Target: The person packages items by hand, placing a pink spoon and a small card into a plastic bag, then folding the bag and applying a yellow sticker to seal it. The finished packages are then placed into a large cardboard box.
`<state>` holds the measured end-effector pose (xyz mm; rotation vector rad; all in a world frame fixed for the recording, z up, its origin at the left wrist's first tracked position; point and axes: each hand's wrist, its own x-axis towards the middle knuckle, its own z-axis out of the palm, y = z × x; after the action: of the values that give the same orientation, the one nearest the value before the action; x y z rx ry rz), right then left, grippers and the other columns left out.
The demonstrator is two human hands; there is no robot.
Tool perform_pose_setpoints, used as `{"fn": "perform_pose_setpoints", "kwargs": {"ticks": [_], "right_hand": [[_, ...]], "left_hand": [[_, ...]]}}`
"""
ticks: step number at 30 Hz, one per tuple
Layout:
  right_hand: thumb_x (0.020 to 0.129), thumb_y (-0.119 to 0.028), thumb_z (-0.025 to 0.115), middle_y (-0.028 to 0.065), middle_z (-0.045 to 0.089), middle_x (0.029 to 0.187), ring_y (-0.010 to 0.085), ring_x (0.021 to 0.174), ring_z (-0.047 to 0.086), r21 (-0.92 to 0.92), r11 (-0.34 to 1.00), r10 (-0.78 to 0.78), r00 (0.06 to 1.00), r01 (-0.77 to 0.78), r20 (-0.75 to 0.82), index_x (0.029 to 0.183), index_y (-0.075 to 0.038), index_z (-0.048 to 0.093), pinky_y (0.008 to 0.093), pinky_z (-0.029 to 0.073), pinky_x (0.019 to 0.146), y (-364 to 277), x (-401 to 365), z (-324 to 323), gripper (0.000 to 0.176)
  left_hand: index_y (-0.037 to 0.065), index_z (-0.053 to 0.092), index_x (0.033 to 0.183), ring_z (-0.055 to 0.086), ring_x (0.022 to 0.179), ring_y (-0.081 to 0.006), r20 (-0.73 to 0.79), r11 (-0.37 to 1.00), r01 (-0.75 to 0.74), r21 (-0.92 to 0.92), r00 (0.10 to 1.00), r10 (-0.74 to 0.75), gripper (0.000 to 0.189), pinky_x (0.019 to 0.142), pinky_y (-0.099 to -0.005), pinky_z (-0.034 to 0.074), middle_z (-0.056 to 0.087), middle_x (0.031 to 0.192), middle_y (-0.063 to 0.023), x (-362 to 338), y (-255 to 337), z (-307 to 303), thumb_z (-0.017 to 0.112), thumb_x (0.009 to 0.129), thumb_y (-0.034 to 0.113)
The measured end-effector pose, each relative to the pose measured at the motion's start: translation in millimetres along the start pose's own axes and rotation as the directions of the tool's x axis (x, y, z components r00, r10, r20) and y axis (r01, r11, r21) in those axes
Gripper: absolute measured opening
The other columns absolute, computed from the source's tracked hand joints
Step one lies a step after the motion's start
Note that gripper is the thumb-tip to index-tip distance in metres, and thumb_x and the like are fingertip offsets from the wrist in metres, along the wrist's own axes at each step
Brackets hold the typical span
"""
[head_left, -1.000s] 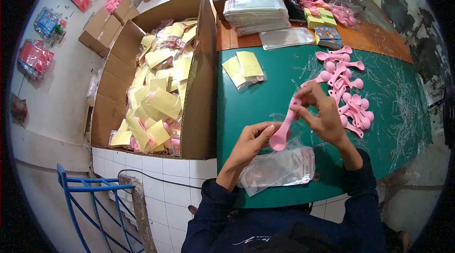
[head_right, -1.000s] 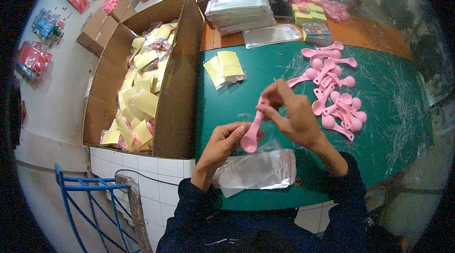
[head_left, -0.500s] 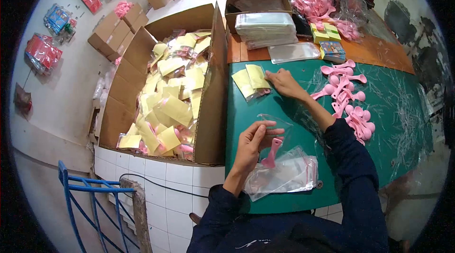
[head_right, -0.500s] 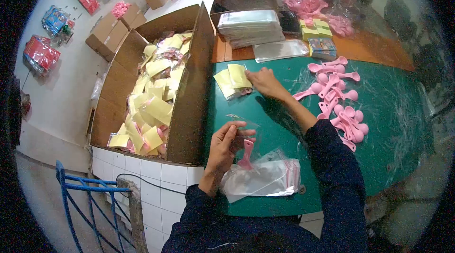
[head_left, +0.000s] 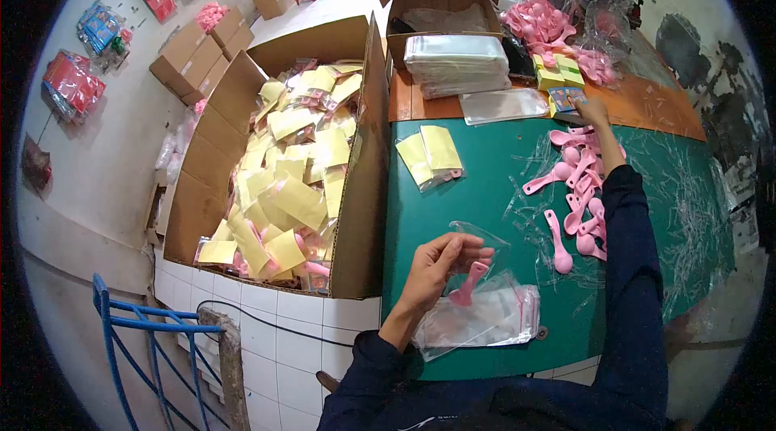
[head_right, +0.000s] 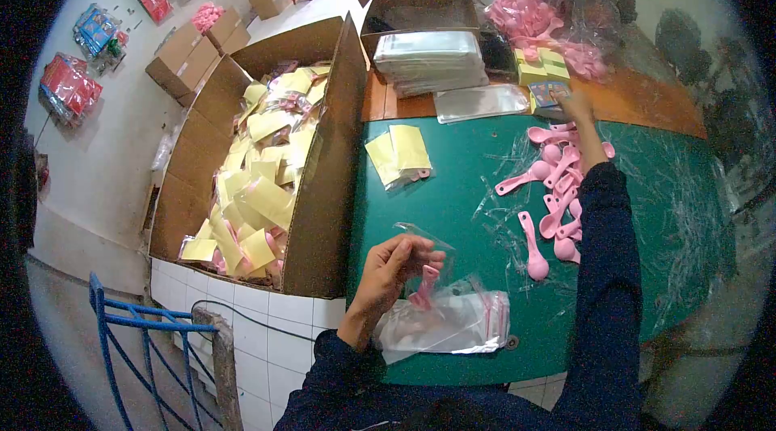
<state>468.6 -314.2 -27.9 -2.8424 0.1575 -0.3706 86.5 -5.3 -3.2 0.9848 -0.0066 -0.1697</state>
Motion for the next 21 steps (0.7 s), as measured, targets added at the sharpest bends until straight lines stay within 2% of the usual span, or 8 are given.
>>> {"fn": "perform_pose_setpoints", "kwargs": {"ticks": [2, 5, 11, 13, 15, 17, 19, 21], "right_hand": [[0.078, -0.030, 0.057, 0.0219, 0.061, 0.102, 0.0399, 0.093, 0.057, -0.052, 0.996, 0.074, 0.997, -0.073, 0.004, 0.106, -0.004, 0.059, 0.0470, 0.046, 0.079, -10, -12, -16, 0.039], [0.077, -0.023, 0.058, 0.0192, 0.062, 0.099, 0.0404, 0.093, 0.057, -0.068, 0.997, 0.005, 0.931, -0.032, -0.365, 0.108, -0.006, 0.057, 0.0461, 0.047, 0.076, 16, 2, 10, 0.035], [0.076, -0.016, 0.059, 0.0175, 0.063, 0.094, 0.0333, 0.086, 0.061, 0.240, 0.951, -0.102, 0.932, 0.193, -0.347, 0.102, -0.001, 0.058, 0.0439, 0.048, 0.071, 7, -9, -22, 0.030], [0.077, -0.009, 0.058, 0.0118, 0.062, 0.089, 0.0217, 0.079, 0.061, 0.511, 0.730, -0.371, 0.891, 0.454, -0.262, 0.100, 0.000, 0.057, 0.0363, 0.049, 0.065, -34, -68, -70, 0.025], [0.077, -0.009, 0.057, 0.0028, 0.059, 0.083, 0.0111, 0.076, 0.056, 0.911, 0.404, -0.414, 0.904, 0.077, 0.107, 0.089, -0.001, 0.057, 0.0272, 0.047, 0.065, -73, -145, -117, 0.014], [0.076, 0.000, 0.057, 0.0036, 0.059, 0.090, 0.0100, 0.075, 0.058, 0.945, 0.312, -0.527, 0.845, 0.096, 0.088, 0.100, -0.004, 0.054, 0.0231, 0.048, 0.063, -89, -205, -142, 0.024], [0.074, 0.003, 0.057, 0.0034, 0.059, 0.085, 0.0088, 0.075, 0.058, 0.961, 0.278, -0.508, 0.847, -0.011, 0.156, 0.097, -0.002, 0.055, 0.0236, 0.048, 0.063, -104, -251, -169, 0.023], [0.074, 0.003, 0.057, 0.0040, 0.060, 0.081, 0.0086, 0.074, 0.058, 0.897, 0.395, -0.618, 0.780, 0.200, 0.098, 0.094, -0.001, 0.055, 0.0235, 0.048, 0.063, -102, -261, -176, 0.021]], "left_hand": [[-0.001, 0.055, 0.104, 0.064, 0.087, -0.0208, 0.000, 1.000, 0.005, -0.005, 1.000, -0.005, 0.032, 0.076, -0.0320, 0.053, 0.063, 0.099, -0.0166, 1, -1, 1, 0.041, 0.096, 0.026], [-0.001, 0.055, 0.103, 0.063, 0.087, -0.0215, 0.011, 1.000, 0.017, -0.010, 1.000, -0.017, 0.031, 0.076, -0.0329, 0.053, 0.063, 0.098, -0.0173, 0, -3, 2, 0.042, 0.095, 0.026], [-0.001, 0.057, 0.105, 0.063, 0.091, -0.0201, 0.051, 0.997, -0.043, 0.069, 0.998, 0.039, 0.031, 0.081, -0.0312, 0.051, 0.064, 0.100, -0.0155, 0, 6, 6, 0.041, 0.096, 0.023], [-0.002, 0.057, 0.105, 0.062, 0.093, -0.0200, 0.048, 0.991, -0.043, 0.125, 0.998, 0.038, 0.031, 0.082, -0.0308, 0.050, 0.063, 0.101, -0.0153, 3, 16, 10, 0.041, 0.096, 0.023], [-0.002, 0.057, 0.106, 0.062, 0.095, -0.0199, 0.032, 0.987, -0.014, 0.159, 0.999, 0.009, 0.031, 0.084, -0.0303, 0.050, 0.063, 0.101, -0.0151, 4, 23, 14, 0.041, 0.096, 0.023], [-0.002, 0.056, 0.108, 0.062, 0.093, -0.0187, 0.031, 0.984, -0.009, 0.180, 1.000, 0.003, 0.030, 0.082, -0.0295, 0.050, 0.063, 0.101, -0.0141, 7, 28, 17, 0.041, 0.096, 0.022], [-0.002, 0.056, 0.108, 0.062, 0.092, -0.0177, 0.022, 0.979, 0.009, 0.203, 1.000, -0.014, 0.030, 0.081, -0.0287, 0.050, 0.064, 0.099, -0.0130, 9, 31, 19, 0.041, 0.096, 0.021], [-0.002, 0.056, 0.108, 0.062, 0.089, -0.0162, 0.023, 0.972, -0.018, 0.234, 1.000, 0.014, 0.029, 0.078, -0.0273, 0.051, 0.064, 0.094, -0.0098, 10, 30, 19, 0.044, 0.096, 0.020]]}}
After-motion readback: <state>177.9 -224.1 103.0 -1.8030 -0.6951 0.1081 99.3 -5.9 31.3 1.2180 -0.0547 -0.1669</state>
